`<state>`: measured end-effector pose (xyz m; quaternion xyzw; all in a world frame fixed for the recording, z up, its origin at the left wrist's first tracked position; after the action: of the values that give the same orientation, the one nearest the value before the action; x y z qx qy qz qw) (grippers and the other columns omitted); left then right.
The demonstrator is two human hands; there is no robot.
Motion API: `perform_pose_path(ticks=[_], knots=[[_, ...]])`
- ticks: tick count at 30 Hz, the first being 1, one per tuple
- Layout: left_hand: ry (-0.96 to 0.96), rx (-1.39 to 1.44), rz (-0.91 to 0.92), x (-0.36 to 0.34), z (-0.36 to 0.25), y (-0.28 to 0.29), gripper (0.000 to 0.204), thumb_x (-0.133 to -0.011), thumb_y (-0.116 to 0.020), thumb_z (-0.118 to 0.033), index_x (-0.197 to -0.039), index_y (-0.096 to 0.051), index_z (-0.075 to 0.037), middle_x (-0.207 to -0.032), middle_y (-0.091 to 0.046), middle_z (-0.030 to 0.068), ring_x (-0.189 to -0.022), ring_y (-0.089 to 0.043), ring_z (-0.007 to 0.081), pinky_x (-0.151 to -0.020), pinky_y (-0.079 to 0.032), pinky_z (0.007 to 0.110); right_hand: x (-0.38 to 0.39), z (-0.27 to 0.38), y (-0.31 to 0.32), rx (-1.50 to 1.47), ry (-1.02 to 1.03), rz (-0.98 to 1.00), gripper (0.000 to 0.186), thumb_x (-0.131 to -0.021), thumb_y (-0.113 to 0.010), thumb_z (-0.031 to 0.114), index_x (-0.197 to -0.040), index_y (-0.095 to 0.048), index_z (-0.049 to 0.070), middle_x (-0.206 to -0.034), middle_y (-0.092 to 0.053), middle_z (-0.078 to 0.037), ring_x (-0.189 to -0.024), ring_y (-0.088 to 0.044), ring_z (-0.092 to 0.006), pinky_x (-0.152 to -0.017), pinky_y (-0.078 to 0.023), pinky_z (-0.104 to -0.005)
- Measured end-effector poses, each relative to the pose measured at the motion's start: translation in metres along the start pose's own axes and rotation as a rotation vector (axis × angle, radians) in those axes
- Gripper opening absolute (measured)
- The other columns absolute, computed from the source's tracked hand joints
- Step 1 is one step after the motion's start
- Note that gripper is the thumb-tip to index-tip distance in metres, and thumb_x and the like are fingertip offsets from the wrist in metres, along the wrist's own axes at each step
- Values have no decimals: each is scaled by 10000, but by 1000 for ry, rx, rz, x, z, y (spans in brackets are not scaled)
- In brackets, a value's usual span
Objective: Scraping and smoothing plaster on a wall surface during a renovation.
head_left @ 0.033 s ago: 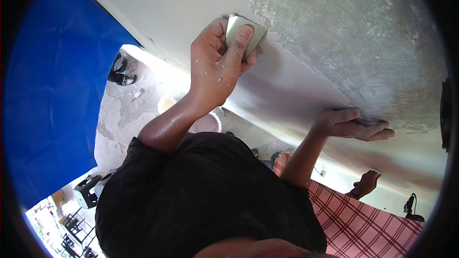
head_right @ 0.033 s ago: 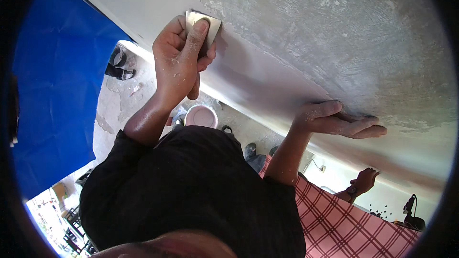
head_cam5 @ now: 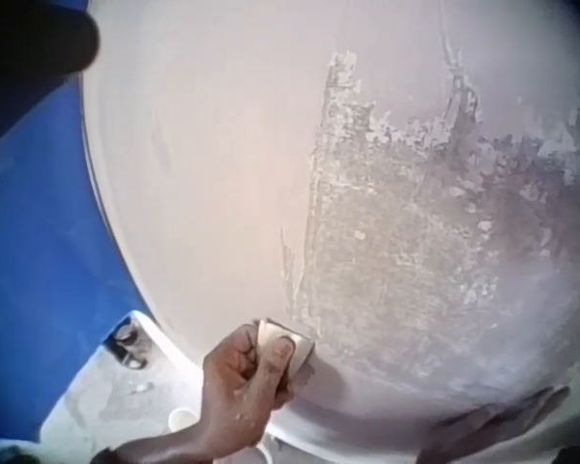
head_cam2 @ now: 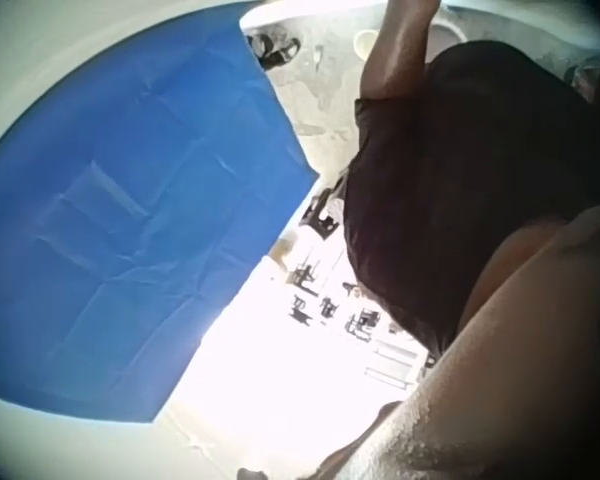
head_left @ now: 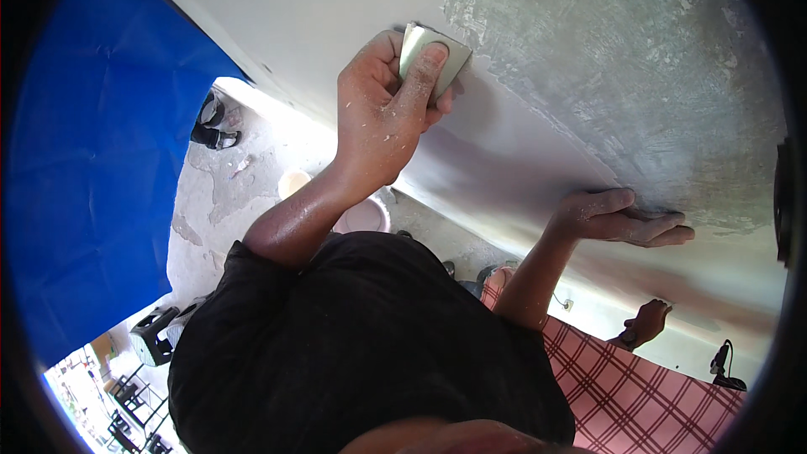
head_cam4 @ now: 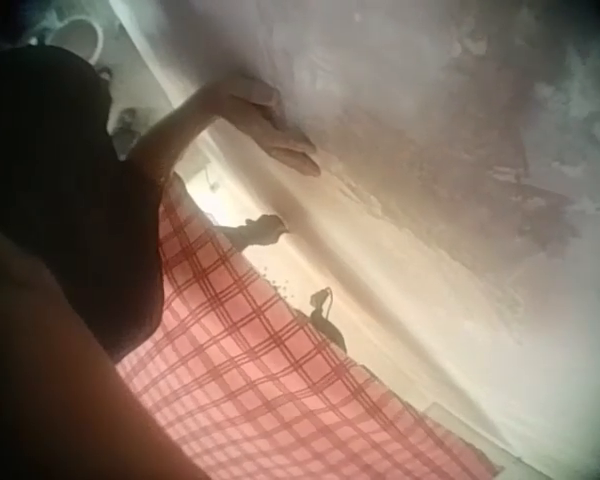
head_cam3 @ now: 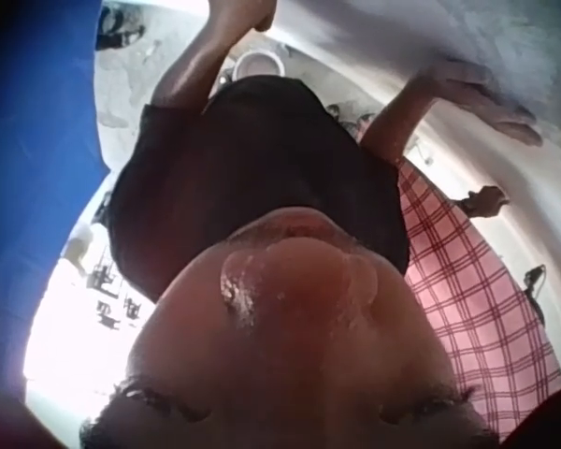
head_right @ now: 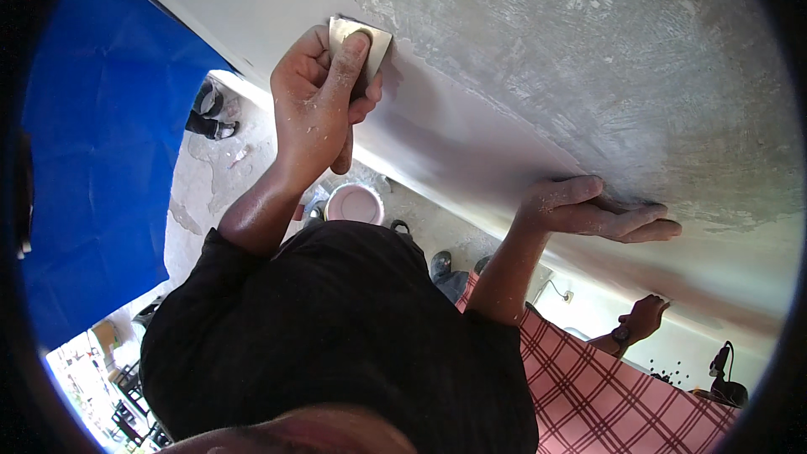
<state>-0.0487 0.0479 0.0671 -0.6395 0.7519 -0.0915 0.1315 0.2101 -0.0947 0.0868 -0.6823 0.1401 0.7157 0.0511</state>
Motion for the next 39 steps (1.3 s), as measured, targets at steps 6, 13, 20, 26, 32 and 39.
perform_pose_path(ticks=[6,13,20,26,32,39], knots=[[-2,-7,32,-4,1,-1,244,-1027,-598,-258,-1017,-609,-14,-807,-668,31,-669,-605,46,-562,-485,186,7,2,-2,-69,-46,-48,653,-1058,-398,368,-1541,-199,-24,-1608,-43,-323,-1505,-46,-478,-1180,-166,-617],[15,-75,58,-8,-1,23,241,-1036,-578,-251,-997,-624,-18,-774,-662,28,-666,-607,46,-552,-477,183,12,30,-4,24,-34,-56,632,-1058,-410,362,-1515,-270,-53,-1594,-124,-340,-1478,-128,-509,-1163,-141,-652],[-38,-43,79,-12,-5,35,242,-1035,-581,-243,-1004,-617,-6,-775,-665,37,-660,-606,50,-544,-476,183,17,39,-4,25,-38,-53,640,-1050,-421,367,-1515,-271,-47,-1590,-139,-343,-1474,-152,-510,-1162,-137,-658],[-104,-4,86,-12,-15,22,231,-1036,-578,-231,-1012,-615,-4,-763,-649,36,-643,-585,46,-533,-470,187,18,39,-4,30,-30,-51,643,-1047,-421,371,-1514,-272,-45,-1590,-138,-345,-1475,-154,-509,-1164,-135,-658],[-67,-40,39,-12,-18,18,255,-1030,-585,-242,-970,-609,4,-736,-638,28,-611,-559,46,-551,-466,198,14,46,-3,37,-21,-50,635,-1059,-419,364,-1505,-284,-68,-1579,-148,-351,-1462,-172,-518,-1159,-173,-638],[-182,-91,81,-13,-24,15,276,-1031,-582,-263,-962,-620,1,-701,-630,29,-607,-566,37,-515,-447,184,18,40,-2,51,-26,-73,645,-1060,-407,379,-1506,-282,-70,-1572,-170,-352,-1462,-176,-513,-1161,-162,-641]])
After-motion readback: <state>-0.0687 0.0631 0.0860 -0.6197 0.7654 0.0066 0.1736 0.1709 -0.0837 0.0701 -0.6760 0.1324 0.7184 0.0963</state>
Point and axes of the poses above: each hand's wrist, its own x-axis away from the middle knuckle, its own y-axis out of the back of the hand, z = x × y, the point moved 7 cm from there along -x, towards the middle knuckle
